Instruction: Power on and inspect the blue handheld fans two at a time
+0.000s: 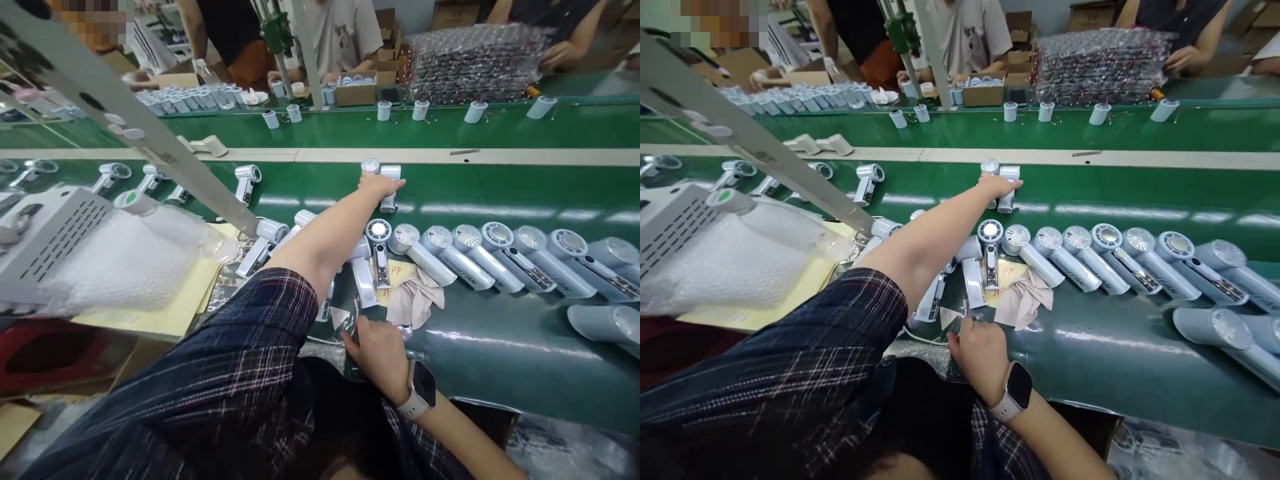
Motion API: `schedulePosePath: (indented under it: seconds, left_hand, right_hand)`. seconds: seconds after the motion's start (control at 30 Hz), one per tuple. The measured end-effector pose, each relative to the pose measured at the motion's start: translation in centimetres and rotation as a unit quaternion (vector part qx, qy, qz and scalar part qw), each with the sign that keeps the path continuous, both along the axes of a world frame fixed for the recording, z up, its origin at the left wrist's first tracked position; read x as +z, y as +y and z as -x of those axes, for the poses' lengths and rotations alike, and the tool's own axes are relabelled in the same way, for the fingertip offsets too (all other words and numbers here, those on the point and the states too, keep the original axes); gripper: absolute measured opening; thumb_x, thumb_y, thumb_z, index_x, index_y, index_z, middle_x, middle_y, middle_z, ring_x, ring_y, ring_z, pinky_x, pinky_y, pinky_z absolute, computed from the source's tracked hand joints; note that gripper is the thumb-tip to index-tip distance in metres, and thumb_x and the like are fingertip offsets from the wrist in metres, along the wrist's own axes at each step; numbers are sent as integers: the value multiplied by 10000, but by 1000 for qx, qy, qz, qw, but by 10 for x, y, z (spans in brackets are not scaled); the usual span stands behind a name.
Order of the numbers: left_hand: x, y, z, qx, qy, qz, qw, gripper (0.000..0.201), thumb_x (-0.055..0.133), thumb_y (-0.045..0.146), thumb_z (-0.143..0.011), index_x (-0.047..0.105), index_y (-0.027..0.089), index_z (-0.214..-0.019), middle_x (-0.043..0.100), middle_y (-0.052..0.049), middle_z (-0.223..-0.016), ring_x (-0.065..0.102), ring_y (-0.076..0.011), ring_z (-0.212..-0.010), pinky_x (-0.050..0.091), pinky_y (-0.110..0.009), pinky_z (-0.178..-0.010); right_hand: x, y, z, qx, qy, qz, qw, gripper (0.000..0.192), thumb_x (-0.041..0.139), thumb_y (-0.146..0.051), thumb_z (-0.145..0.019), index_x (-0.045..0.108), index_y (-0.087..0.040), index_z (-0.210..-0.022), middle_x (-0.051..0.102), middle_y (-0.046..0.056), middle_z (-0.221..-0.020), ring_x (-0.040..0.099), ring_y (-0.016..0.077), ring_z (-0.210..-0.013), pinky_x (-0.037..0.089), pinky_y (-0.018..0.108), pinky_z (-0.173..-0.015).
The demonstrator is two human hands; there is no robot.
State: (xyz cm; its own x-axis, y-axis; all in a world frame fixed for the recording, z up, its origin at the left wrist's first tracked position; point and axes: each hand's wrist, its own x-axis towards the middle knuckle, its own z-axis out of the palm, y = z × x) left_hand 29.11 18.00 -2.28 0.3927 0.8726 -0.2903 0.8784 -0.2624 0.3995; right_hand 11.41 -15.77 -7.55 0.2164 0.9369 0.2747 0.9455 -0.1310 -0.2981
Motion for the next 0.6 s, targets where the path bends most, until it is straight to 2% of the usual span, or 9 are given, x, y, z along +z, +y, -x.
schedulePosePath:
  seconds: [0.07, 0.13, 0.23, 0.3, 0.37, 0.43, 0.47, 0.53, 0.6]
  left_hand:
    - [-5, -4, -7, 15, -4, -2, 1000, 937, 844, 655, -787, 595, 122, -1517, 325, -264, -1764, 376, -467, -1594, 347, -525, -1298]
    - [-6, -5, -6, 24, -19, 1, 1000, 938, 918, 569, -723, 609, 125, -1490, 328, -263, -1761, 364, -466, -1597, 345, -528, -1298]
    - [0, -4, 9, 14, -80, 25, 996, 878, 964, 437, -654, 647, 121, -1409, 479, -267, -1654, 466, -466, -1516, 441, -537, -1219]
    - [8, -4, 28, -3, -142, 42, 989, 737, 908, 427, -731, 660, 160, -1372, 633, -213, -1500, 591, -411, -1391, 522, -510, -1127]
    - [17, -7, 56, -20, -207, 50, 977, 530, 779, 461, -884, 662, 219, -1341, 735, -133, -1303, 683, -325, -1241, 571, -460, -1043]
    - [29, -15, 96, -31, -310, 84, 946, 395, 686, 476, -974, 658, 238, -1288, 752, -90, -1126, 722, -280, -1139, 586, -439, -988]
    - [35, -21, 119, -38, -376, 114, 919, 384, 697, 493, -972, 653, 236, -1253, 743, -78, -1064, 733, -275, -1116, 589, -436, -968]
    - [46, -40, 172, -57, -504, 180, 843, 510, 824, 570, -860, 638, 229, -1190, 733, -68, -1016, 744, -287, -1120, 594, -425, -943]
    - [54, -67, 225, -75, -571, 207, 791, 764, 930, 714, -658, 636, 228, -1169, 763, -85, -1072, 750, -304, -1150, 607, -399, -923]
  right_hand:
    - [2, -1, -2, -1, -6, 23, 1000, 218, 790, -281, -869, 608, -213, -771, 682, 34, -577, 679, 204, -528, 337, 309, -528]
    - [6, -1, -3, -7, -13, 46, 999, 172, 758, -289, -889, 620, -202, -834, 681, 32, -580, 677, 207, -519, 334, 310, -519]
    - [9, 2, -2, -15, -27, 73, 997, 181, 728, -329, -926, 635, -174, -913, 676, 36, -575, 680, 217, -508, 319, 311, -506]
    - [9, 3, 0, -14, -38, 85, 996, 135, 698, -282, -937, 624, -176, -897, 671, 39, -569, 685, 216, -510, 312, 306, -505]
    - [9, 3, 0, -10, -48, 92, 995, 85, 673, -207, -916, 608, -184, -865, 672, 43, -569, 690, 214, -512, 303, 303, -502]
    - [9, 2, 0, -6, -58, 94, 994, 86, 668, -161, -878, 596, -190, -841, 679, 50, -573, 696, 219, -513, 291, 306, -497]
    - [9, 2, 0, -4, -62, 94, 994, 95, 672, -154, -864, 591, -193, -834, 684, 55, -577, 701, 224, -516, 284, 307, -495]
    - [10, 3, 1, 0, -72, 90, 993, 113, 683, -168, -868, 582, -197, -824, 686, 63, -576, 708, 236, -517, 268, 310, -492]
    - [10, 5, 4, 6, -82, 82, 993, 136, 679, -213, -921, 582, -195, -827, 681, 71, -566, 711, 247, -509, 249, 310, -489]
